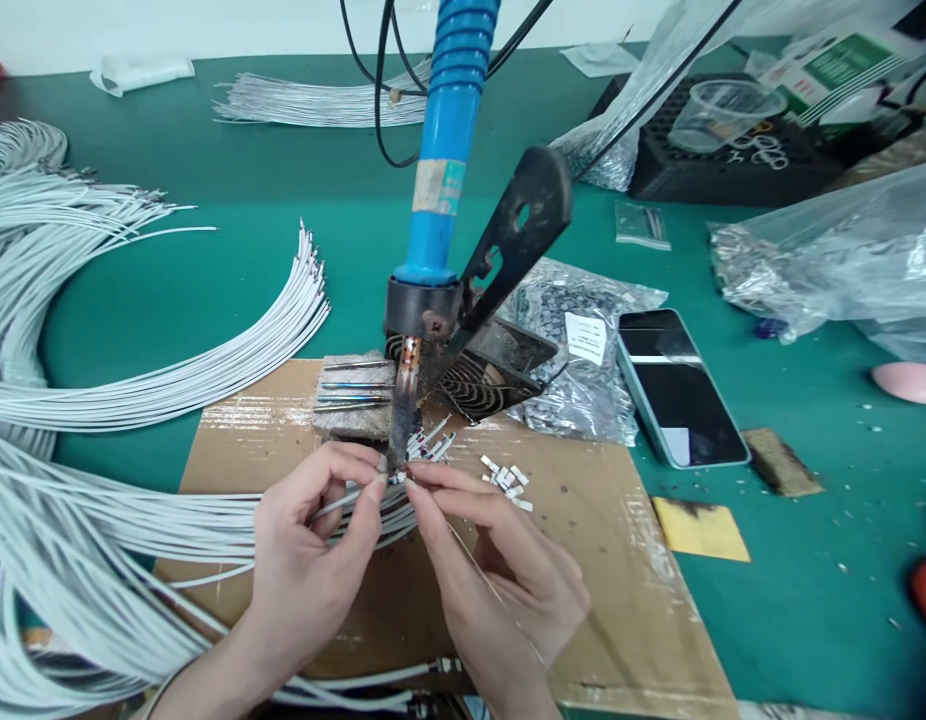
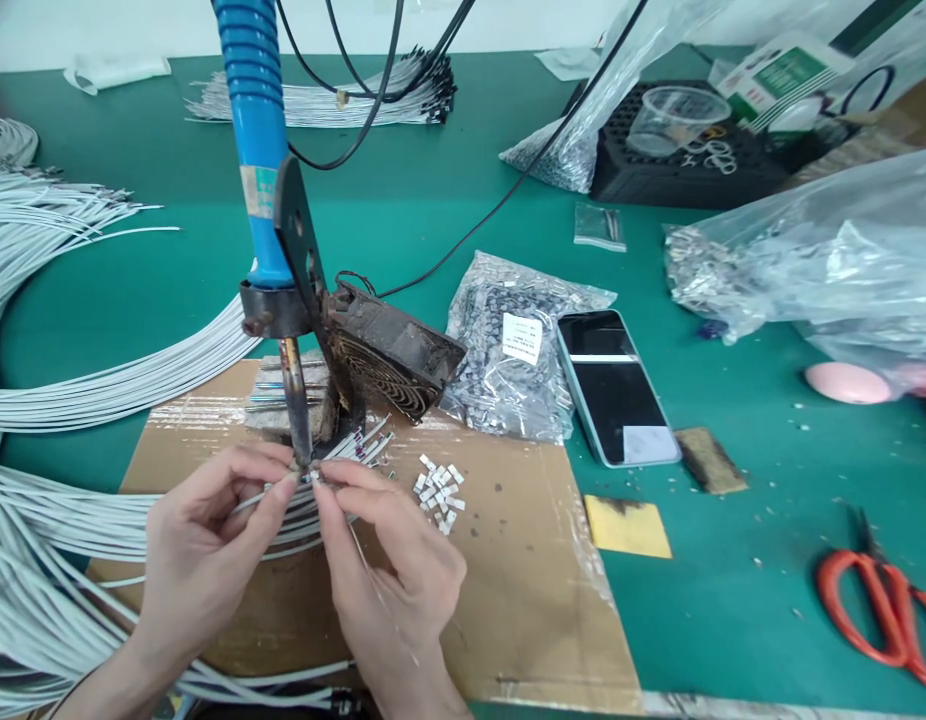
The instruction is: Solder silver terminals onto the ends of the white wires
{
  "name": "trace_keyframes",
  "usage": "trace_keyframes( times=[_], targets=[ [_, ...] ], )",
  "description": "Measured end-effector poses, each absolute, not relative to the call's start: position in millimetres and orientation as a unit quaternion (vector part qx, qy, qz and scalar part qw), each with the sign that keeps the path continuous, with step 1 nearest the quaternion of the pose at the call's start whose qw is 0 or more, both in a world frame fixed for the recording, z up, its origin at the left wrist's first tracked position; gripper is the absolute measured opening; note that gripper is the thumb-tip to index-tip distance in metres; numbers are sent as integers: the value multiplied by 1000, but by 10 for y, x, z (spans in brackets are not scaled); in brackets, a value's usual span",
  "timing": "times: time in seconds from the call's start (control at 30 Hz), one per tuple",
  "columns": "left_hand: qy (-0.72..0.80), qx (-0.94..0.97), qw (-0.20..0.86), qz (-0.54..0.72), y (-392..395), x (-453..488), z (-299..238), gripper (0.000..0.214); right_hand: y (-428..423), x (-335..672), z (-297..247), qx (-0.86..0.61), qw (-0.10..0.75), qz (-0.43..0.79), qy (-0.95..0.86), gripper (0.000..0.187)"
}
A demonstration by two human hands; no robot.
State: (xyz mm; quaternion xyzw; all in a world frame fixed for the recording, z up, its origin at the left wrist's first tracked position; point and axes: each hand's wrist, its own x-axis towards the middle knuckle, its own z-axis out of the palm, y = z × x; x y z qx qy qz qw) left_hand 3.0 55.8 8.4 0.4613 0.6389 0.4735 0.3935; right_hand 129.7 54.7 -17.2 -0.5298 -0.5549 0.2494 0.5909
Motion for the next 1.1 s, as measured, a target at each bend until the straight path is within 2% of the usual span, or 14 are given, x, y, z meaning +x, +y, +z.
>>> trace_keyframes(
  times=[0.53,1.1],
  targets=[
    [622,484,420,450,590,-55,33,12,530,1284,-232,-514,603,286,-539,22],
    [632,530,346,447,570,-28,57,14,548,1271,-207,-509,611,267,-544,23]
  ],
)
